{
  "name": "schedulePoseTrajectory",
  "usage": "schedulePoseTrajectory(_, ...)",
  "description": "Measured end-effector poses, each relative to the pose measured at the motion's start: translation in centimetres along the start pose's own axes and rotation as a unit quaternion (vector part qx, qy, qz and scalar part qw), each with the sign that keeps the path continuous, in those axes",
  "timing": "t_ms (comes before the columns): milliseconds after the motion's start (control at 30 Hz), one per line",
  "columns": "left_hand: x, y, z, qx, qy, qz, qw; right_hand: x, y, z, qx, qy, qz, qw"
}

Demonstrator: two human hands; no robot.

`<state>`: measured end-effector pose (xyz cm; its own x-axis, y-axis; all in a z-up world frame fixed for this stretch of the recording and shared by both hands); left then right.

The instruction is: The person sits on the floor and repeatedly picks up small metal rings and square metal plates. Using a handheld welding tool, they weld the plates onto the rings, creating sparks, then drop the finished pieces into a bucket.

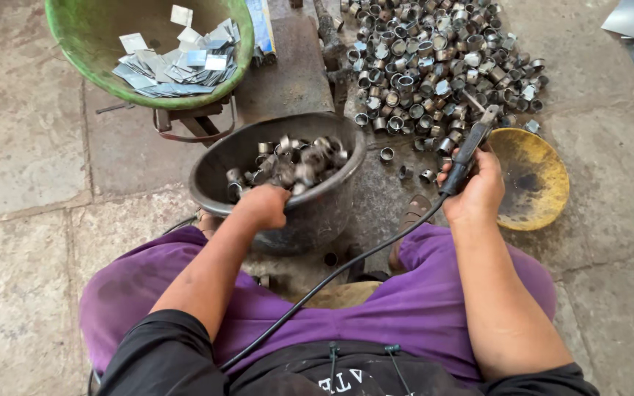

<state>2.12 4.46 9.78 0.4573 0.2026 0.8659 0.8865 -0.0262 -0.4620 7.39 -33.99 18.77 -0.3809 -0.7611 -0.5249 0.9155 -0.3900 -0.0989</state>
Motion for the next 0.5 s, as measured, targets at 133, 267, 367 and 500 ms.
schedulePoseTrajectory(133, -3.6, -3.2, -3.6, -0.062, -0.004, 0.059, 0.996, -0.1, 1.1, -0.8, -0.054, 0.022, -0.045, 0.997)
schedulePoseTrajectory(267, -8.3, -5.2, -5.4, -0.073, 0.001, 0.084, 0.994, -0.2, 0.8, -0.8, -0.028, 0.017, -0.027, 0.999)
schedulePoseTrajectory(367, -11.5, -5.7, -6.7, -0.092, -0.001, 0.109, 0.990, -0.4, -0.7, -1.1, -0.014, 0.000, 0.007, 1.000)
schedulePoseTrajectory(500, -15.3, -5.2, -7.0, -0.096, 0.010, 0.167, 0.981, -1.0, -1.2, -1.5, -0.028, -0.012, -0.005, 1.000)
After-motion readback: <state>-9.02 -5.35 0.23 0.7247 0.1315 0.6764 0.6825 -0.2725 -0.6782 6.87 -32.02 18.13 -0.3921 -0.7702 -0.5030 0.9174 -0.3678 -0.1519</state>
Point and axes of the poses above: each hand's wrist, its own y-axis towards the middle knuckle, its own x-axis out of the back of the hand, z = x × y, the point moved 4 cm from there along y, towards the middle knuckle, and after that the axes turned 15 degrees about x, right-handed, at the moved point
